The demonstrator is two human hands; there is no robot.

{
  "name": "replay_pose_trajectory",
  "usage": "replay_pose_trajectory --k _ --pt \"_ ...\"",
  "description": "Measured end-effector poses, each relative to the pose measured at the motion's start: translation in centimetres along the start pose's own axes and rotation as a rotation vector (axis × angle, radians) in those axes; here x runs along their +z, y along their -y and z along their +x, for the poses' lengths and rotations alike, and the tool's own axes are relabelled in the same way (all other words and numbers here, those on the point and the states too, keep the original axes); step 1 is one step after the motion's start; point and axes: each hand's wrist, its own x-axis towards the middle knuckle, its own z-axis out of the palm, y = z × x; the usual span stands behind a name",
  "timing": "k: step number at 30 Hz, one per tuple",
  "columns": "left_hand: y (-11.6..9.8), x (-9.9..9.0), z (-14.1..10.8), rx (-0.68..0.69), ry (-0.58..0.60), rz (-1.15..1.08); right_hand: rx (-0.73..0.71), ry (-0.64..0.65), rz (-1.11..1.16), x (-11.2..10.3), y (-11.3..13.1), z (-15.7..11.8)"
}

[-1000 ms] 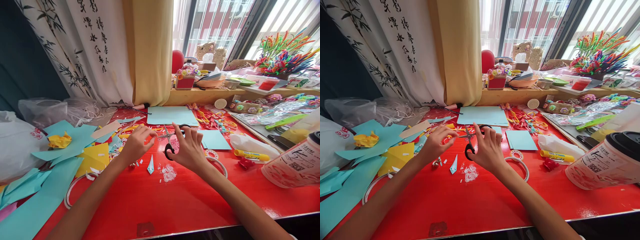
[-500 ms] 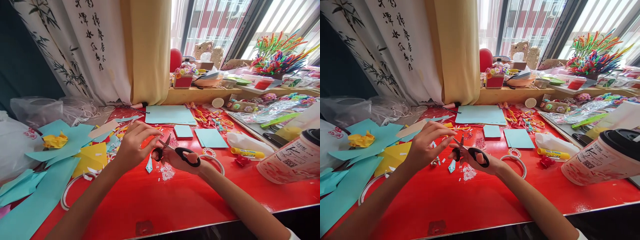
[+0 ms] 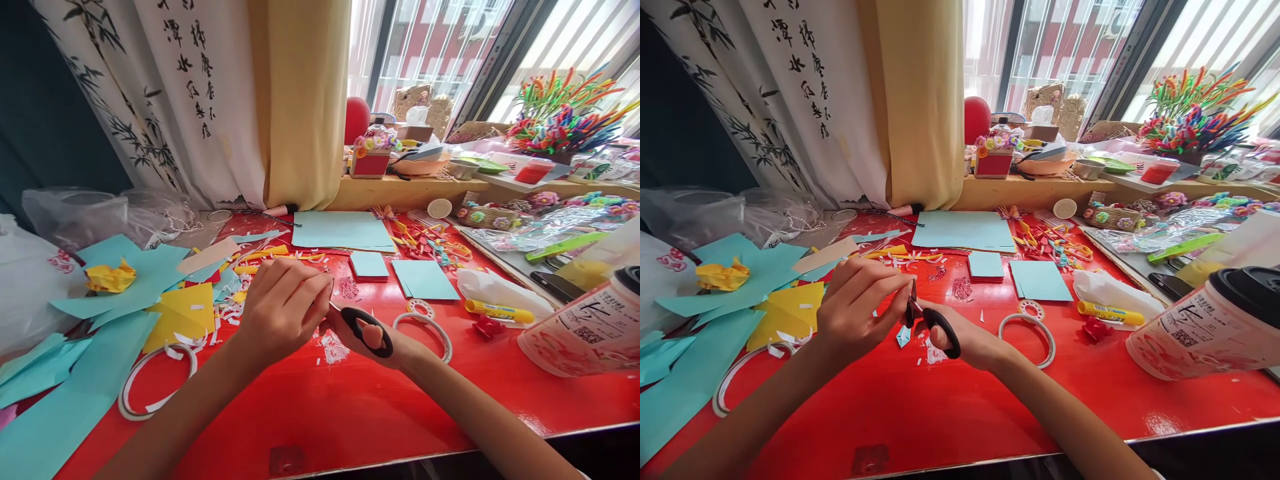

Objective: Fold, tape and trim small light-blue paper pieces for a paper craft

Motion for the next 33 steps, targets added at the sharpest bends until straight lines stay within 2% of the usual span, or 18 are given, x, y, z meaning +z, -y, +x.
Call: replay_pose_trajectory --k 3,7,10,14,21,27,33 --pt "0.1 -0.1 0.3 -0.055 -0.001 -0.065 -0.109 0.048 -0.068 0.1 -0.5 0.0" --pt "0.7 -0.2 0.7 -0.197 0.051 -0.152 -0.129 0.04 -0.029 0.2 -1.9 0.4" --pt "1.4 -0.1 0.6 -0.267 0.117 -0.208 -0.096 0.014 0.104 0.3 -2.8 0.8" --pt "2.1 0.2 0.2 -0.328 0.186 -0.271 -0.012 0.039 0.262 0.5 -2.8 1.1" --pt "2.2 0.3 -0.2 -0.443 0.333 -0.409 0.003 0.058 0.315 0.8 -2.5 1.5" --pt "1.9 0.1 -0.4 -0.422 0.305 -0.414 -0.021 0.098 0.385 0.8 -2.7 1.5" --pt "1.9 -0.8 0.0 -0.386 0.197 -0.385 -0.019 0.054 0.427 0.3 -2.1 1.3"
